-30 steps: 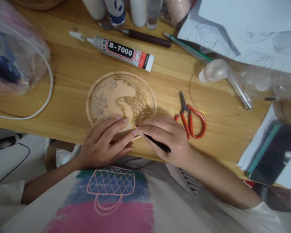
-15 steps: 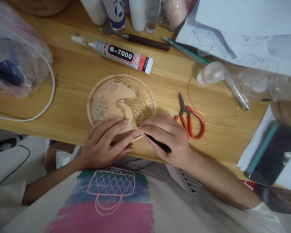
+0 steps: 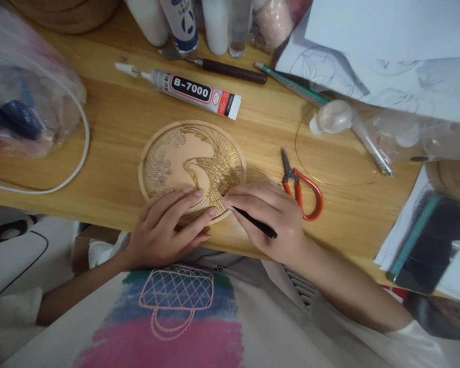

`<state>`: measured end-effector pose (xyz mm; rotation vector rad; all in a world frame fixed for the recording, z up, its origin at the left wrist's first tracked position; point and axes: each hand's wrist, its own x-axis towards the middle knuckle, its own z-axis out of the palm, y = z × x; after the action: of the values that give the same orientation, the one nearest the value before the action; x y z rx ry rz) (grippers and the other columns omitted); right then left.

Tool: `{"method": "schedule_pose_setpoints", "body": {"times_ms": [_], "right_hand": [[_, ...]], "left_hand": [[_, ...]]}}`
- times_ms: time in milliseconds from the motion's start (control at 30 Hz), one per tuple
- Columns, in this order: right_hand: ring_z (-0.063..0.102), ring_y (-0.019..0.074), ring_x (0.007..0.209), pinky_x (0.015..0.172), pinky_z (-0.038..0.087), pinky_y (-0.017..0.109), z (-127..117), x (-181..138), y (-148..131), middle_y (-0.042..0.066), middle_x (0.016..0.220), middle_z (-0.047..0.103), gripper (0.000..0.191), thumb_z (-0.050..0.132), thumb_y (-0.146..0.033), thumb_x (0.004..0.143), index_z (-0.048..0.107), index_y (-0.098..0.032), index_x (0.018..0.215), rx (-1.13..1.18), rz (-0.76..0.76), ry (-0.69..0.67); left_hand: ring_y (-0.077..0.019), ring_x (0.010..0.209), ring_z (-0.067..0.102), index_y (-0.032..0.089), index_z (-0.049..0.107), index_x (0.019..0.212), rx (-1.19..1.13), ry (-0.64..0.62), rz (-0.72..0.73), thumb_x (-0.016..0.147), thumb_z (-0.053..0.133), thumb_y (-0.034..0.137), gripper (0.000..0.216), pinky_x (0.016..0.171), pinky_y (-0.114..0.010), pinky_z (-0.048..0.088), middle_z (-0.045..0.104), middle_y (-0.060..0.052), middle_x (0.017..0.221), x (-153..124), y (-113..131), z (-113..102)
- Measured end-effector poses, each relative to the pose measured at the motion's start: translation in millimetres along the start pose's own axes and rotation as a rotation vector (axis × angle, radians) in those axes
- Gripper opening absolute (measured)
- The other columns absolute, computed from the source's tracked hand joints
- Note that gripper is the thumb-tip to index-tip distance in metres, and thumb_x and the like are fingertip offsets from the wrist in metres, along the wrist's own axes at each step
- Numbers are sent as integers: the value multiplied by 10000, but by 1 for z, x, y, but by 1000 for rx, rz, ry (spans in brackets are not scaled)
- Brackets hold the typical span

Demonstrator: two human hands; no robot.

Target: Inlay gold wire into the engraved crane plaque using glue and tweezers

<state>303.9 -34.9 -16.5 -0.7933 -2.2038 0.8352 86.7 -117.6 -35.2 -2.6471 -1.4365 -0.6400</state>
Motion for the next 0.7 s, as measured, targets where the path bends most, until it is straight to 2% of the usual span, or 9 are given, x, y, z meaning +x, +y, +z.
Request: {"method": "schedule_pose_setpoints", "body": {"times_ms": [167, 700], "right_hand": [[721, 175, 851, 754, 591, 323, 2, 1, 0, 67, 927, 755, 257, 671, -55, 828, 693, -197, 1042, 72, -30, -27], [710, 162, 852, 775, 581, 320, 4, 4, 0, 64, 909, 748, 186, 660, -75, 851, 699, -196, 987, 142, 41, -78]], "left_hand": [[-258, 1137, 636, 194, 654, 1183, 9, 9, 3, 917, 590, 453, 377, 958, -393, 523, 682, -128, 1194, 0, 0, 0], [-255, 1138, 632, 196, 648, 1189, 10, 14, 5, 931, 574, 446, 367, 952, -393, 524, 681, -123, 1191, 1, 0, 1]]}}
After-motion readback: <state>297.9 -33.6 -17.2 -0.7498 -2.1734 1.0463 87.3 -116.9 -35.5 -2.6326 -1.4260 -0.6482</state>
